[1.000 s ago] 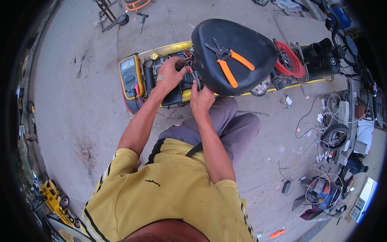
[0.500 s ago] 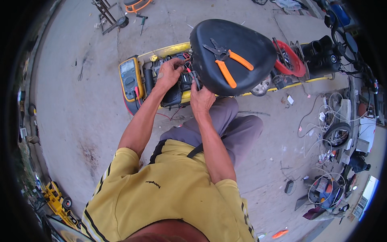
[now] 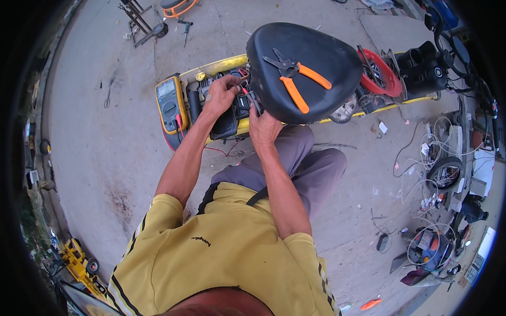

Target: The person works on the electrical system of a yellow electric scooter. They use a multimeter to test the battery and wires, then use pliers to strip and connect wires near the handlebar area.

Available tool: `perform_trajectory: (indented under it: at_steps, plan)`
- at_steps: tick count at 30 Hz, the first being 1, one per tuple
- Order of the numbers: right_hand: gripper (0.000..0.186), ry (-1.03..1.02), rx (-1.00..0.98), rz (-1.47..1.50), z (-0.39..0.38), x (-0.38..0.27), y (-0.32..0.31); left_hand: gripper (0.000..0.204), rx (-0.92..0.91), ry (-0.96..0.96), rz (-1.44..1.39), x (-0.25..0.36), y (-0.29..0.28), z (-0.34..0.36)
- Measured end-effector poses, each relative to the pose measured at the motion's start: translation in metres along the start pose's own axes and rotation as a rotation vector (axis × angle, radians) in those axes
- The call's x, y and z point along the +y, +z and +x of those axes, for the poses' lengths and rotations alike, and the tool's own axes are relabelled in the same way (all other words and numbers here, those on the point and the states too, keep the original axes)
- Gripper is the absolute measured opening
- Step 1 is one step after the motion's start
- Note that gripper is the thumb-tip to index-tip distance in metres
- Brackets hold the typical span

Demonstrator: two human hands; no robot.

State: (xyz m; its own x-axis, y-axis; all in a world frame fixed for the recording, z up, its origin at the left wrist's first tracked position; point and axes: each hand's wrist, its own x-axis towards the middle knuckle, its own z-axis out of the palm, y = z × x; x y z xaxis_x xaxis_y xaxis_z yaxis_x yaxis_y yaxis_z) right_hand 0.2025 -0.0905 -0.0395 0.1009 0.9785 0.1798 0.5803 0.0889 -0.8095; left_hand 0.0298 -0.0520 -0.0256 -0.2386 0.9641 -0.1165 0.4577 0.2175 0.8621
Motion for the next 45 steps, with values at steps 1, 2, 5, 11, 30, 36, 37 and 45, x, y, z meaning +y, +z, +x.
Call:
perform_trajectory:
  at_steps: [1, 2, 5, 11, 30, 36, 37, 45]
  plan:
    - [0.034, -0.003, 0.004, 0.002, 0.000, 0.001, 0.001, 0.030, 0.001, -0.001, -0.004, 0.000, 0.000, 0.000]
    - [0.034, -0.006, 0.009, 0.004, 0.000, 0.002, 0.001, 0.030, 0.000, -0.004, -0.002, 0.000, 0.000, 0.000]
    - [0.036, 0.007, 0.002, 0.024, 0.000, 0.004, 0.003, 0.030, -0.002, -0.011, 0.002, 0.001, -0.001, 0.000]
    - [0.030, -0.052, 0.068, -0.038, 0.001, 0.004, 0.003, 0.030, -0.012, -0.017, -0.008, 0.004, -0.001, -0.001]
    - [0.044, -0.003, -0.050, 0.018, 0.002, 0.011, 0.004, 0.030, -0.024, -0.028, -0.006, 0.002, -0.002, 0.000]
    - [0.042, -0.004, -0.038, 0.038, 0.002, 0.011, 0.004, 0.029, -0.016, -0.012, -0.034, -0.002, 0.000, 0.001]
    - [0.042, -0.007, -0.039, 0.040, 0.002, 0.011, 0.004, 0.030, -0.024, -0.019, -0.032, -0.002, -0.001, 0.001]
    - [0.041, -0.020, -0.036, 0.055, 0.001, 0.011, 0.003, 0.029, -0.027, -0.032, -0.016, 0.001, -0.001, 0.001]
